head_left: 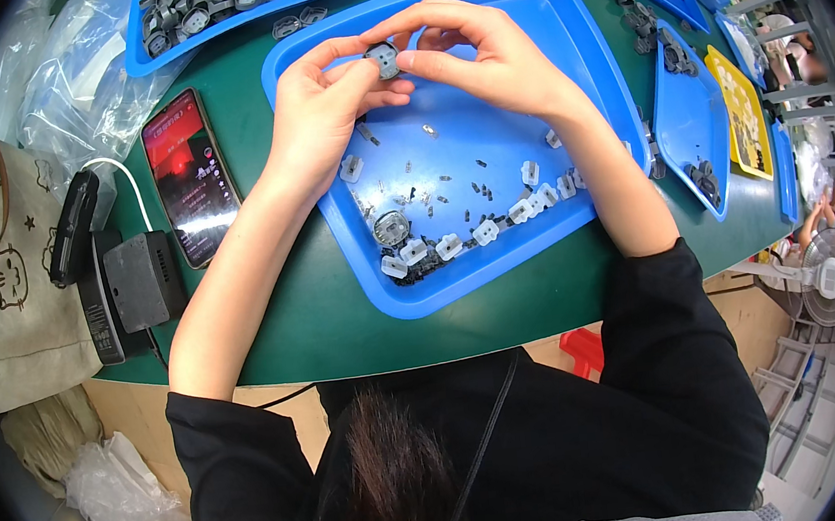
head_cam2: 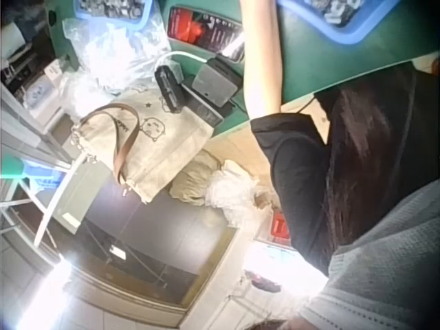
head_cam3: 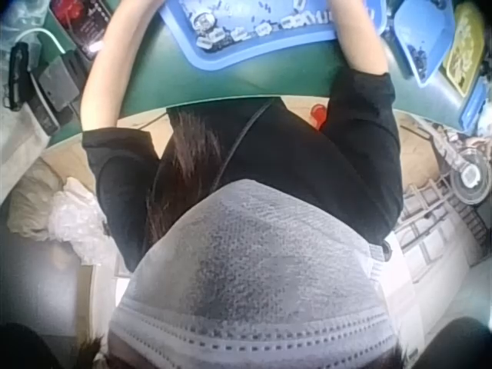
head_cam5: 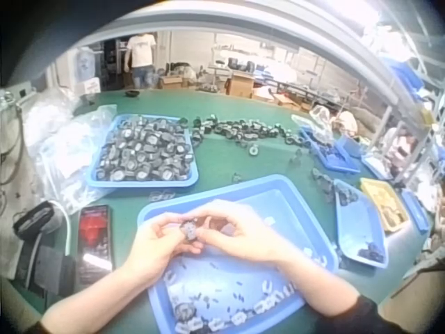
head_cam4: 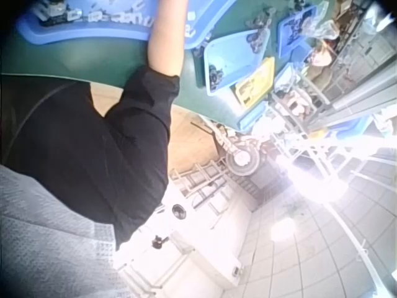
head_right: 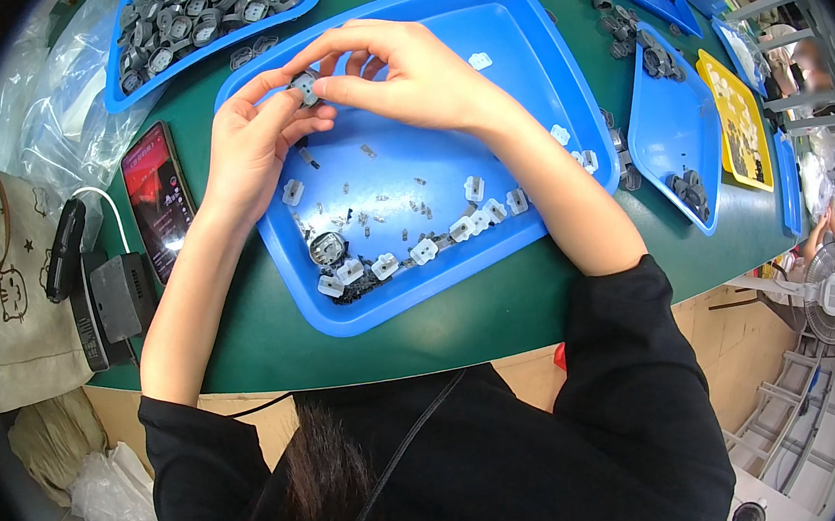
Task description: The person assembles small components by picking up plastic housings and white plastic inserts from trays, fitting the inserts into the housings by hand, and setting the assembled parts down.
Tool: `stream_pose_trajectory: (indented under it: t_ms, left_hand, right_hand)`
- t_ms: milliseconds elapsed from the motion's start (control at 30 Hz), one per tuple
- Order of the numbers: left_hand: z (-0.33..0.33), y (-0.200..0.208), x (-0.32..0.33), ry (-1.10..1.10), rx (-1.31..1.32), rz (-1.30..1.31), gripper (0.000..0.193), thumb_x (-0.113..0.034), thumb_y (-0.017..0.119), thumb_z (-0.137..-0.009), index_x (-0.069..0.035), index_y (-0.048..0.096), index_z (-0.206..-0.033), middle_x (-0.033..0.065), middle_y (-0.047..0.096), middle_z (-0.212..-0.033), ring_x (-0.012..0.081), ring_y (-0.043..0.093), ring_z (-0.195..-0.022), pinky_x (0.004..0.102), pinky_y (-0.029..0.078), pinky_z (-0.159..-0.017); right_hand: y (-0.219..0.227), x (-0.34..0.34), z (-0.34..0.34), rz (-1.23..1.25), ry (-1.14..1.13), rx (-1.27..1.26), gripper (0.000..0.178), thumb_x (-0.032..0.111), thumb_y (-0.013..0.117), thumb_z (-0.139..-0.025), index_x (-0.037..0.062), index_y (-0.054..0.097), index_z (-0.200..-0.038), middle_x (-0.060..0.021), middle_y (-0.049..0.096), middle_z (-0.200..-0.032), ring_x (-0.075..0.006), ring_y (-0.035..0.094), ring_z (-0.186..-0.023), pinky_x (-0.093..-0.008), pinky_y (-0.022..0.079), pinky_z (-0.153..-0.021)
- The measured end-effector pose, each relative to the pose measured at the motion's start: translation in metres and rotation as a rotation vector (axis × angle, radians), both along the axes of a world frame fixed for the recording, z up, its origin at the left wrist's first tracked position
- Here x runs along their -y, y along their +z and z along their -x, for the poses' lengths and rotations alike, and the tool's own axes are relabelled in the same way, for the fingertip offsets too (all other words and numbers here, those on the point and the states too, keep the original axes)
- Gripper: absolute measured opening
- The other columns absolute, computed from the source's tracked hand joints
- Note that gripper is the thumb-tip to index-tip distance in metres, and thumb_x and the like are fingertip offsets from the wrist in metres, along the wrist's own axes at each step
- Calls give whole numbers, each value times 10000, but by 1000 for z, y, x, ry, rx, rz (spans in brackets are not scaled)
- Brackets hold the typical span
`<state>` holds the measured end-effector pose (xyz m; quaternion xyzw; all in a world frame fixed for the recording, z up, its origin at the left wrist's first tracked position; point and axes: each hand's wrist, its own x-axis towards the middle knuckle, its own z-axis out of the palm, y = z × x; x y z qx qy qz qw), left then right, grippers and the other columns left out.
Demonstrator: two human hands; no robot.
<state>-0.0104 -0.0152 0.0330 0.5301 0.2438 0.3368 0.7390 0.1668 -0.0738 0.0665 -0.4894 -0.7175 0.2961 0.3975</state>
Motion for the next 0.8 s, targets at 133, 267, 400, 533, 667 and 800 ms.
stream_pose_trajectory:
  t_ms: [133, 267, 400, 533, 667, 800]
  left_hand:
    - [1, 2, -1, -28, 27, 45, 333, -145, 485, -902, 102, 486, -1126, 192, 640, -930, 228, 664, -820, 304, 546, -762]
    - [2, 12, 2, -192, 86, 111, 394, -292, 452, -940, 61, 515, -1103, 204, 651, -959, 239, 660, -848, 311, 531, -772]
    - [0, 9, -1, -265, 71, 33, 395, -354, 441, -955, 17, 535, -1055, 224, 655, -957, 231, 663, -836, 288, 525, -748]
    - [0, 9, 0, -255, 57, 28, 377, -354, 440, -957, 4, 536, -1024, 219, 660, -934, 226, 667, -811, 282, 526, -742]
    - [-2, 8, 2, -210, 43, 24, 373, -357, 442, -957, 0, 530, -1024, 209, 663, -920, 215, 669, -774, 272, 529, -716]
    - [-5, 6, 4, -96, 58, -11, 372, -354, 440, -958, 0, 519, -1043, 186, 660, -940, 201, 665, -738, 255, 521, -664]
  right_hand:
    - [-3, -1, -1, -155, 30, 38, 214, 151, 613, -852, 81, 645, -1051, -14, 592, -914, -68, 540, -785, -215, 450, -737]
    - [-2, -5, -5, 56, -45, -146, 222, 278, 642, -845, 65, 657, -906, 2, 580, -776, -67, 517, -696, -214, 432, -663]
    - [-2, -3, 3, 317, -133, -472, 328, 385, 658, -832, 72, 659, -733, 24, 525, -601, -50, 446, -563, -198, 364, -547]
    - [-3, -1, 1, 354, -143, -476, 352, 400, 654, -834, 74, 647, -702, 23, 507, -588, -50, 427, -556, -200, 339, -525]
    - [-2, 1, 3, 384, -175, -498, 346, 394, 662, -830, 64, 655, -724, 23, 510, -594, -50, 424, -558, -205, 332, -527]
    - [2, -4, 9, 290, -235, -477, 335, 381, 664, -831, 50, 665, -783, 27, 523, -629, -45, 434, -580, -197, 342, -539]
